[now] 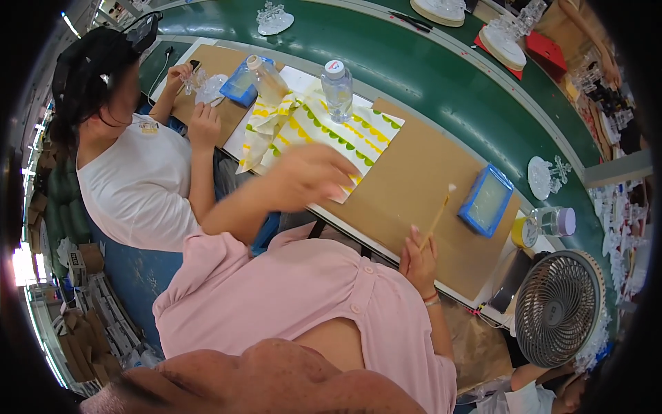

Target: Applying adhesive to circular LED plates and assembling light fixture components on a factory line.

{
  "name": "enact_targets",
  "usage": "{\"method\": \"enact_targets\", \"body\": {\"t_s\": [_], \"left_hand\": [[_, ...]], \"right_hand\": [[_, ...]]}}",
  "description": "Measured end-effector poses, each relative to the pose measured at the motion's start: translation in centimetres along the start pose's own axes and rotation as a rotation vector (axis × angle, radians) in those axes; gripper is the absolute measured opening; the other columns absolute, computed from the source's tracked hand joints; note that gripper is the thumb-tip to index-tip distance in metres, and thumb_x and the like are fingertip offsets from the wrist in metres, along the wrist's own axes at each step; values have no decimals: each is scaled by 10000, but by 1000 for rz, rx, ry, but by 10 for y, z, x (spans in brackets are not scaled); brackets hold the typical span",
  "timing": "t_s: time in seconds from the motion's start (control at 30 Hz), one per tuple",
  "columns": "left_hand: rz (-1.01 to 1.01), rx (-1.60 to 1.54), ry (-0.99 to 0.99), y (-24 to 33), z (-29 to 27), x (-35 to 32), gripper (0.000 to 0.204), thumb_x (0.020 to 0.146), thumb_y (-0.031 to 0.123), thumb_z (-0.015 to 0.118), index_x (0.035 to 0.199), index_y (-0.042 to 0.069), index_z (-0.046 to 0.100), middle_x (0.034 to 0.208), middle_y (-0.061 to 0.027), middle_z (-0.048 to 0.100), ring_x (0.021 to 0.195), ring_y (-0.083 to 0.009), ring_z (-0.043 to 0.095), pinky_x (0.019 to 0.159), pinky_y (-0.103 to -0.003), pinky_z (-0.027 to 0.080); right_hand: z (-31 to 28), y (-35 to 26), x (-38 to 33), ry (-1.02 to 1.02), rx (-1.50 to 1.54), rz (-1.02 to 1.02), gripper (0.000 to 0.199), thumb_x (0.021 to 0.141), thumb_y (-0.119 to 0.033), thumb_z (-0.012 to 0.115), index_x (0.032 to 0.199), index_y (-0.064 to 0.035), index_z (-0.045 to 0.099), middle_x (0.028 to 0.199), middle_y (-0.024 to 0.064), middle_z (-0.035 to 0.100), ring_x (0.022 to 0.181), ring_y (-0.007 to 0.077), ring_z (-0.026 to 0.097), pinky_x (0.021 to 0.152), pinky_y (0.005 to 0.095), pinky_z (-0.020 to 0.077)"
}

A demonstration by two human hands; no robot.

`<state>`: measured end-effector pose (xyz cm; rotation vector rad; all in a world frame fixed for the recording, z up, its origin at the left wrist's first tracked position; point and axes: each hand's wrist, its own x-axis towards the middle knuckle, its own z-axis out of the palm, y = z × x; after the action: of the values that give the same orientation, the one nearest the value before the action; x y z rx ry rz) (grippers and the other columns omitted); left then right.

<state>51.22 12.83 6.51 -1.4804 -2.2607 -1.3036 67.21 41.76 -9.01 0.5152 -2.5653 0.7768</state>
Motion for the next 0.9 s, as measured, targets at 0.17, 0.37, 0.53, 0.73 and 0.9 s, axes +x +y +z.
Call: {"method": "enact_targets", "body": {"t_s": [0.17,0.37,0.53,0.73,0.9], "left_hand": [[-278,492,225,-59,-129,77,187,896,230,579,965,87,678,957,-85,683,851,-303,646,740,-382,520],[-485,1290,-280,-279,-237,143,304,854,311,583,1061,112,683,1209,-185,581,1080,-353,578,893,-438,476],[-820,1367,-595,-342,-253,130,410,856,179,482,1239,98,600,1477,-204,335,1344,-400,341,1095,-495,302],[-918,1172,-889,-454,-251,137,313,771,128,600,1068,82,689,1195,-173,577,1115,-347,553,921,-462,458],[-276,1462,-481,-494,-237,129,130,690,141,682,791,87,746,923,-185,692,899,-333,675,781,-431,528]], "right_hand": [[19,3,-7,29,-200,50,303,829,-56,609,1117,-92,520,1319,164,539,1240,335,494,1069,572,280],[35,14,-16,181,-315,74,213,860,-113,612,1070,-109,578,1299,113,572,1259,301,471,1081,565,255],[37,27,-35,1,-288,-46,216,841,-167,624,1057,-168,626,1295,66,583,1235,227,495,1057,483,321],[34,6,-26,88,-284,38,198,827,-178,635,1023,-159,624,1269,62,597,1163,211,532,1015,459,366],[33,5,-19,78,-320,99,264,827,-148,590,1087,-173,553,1285,90,585,1151,273,548,919,467,428]]}}
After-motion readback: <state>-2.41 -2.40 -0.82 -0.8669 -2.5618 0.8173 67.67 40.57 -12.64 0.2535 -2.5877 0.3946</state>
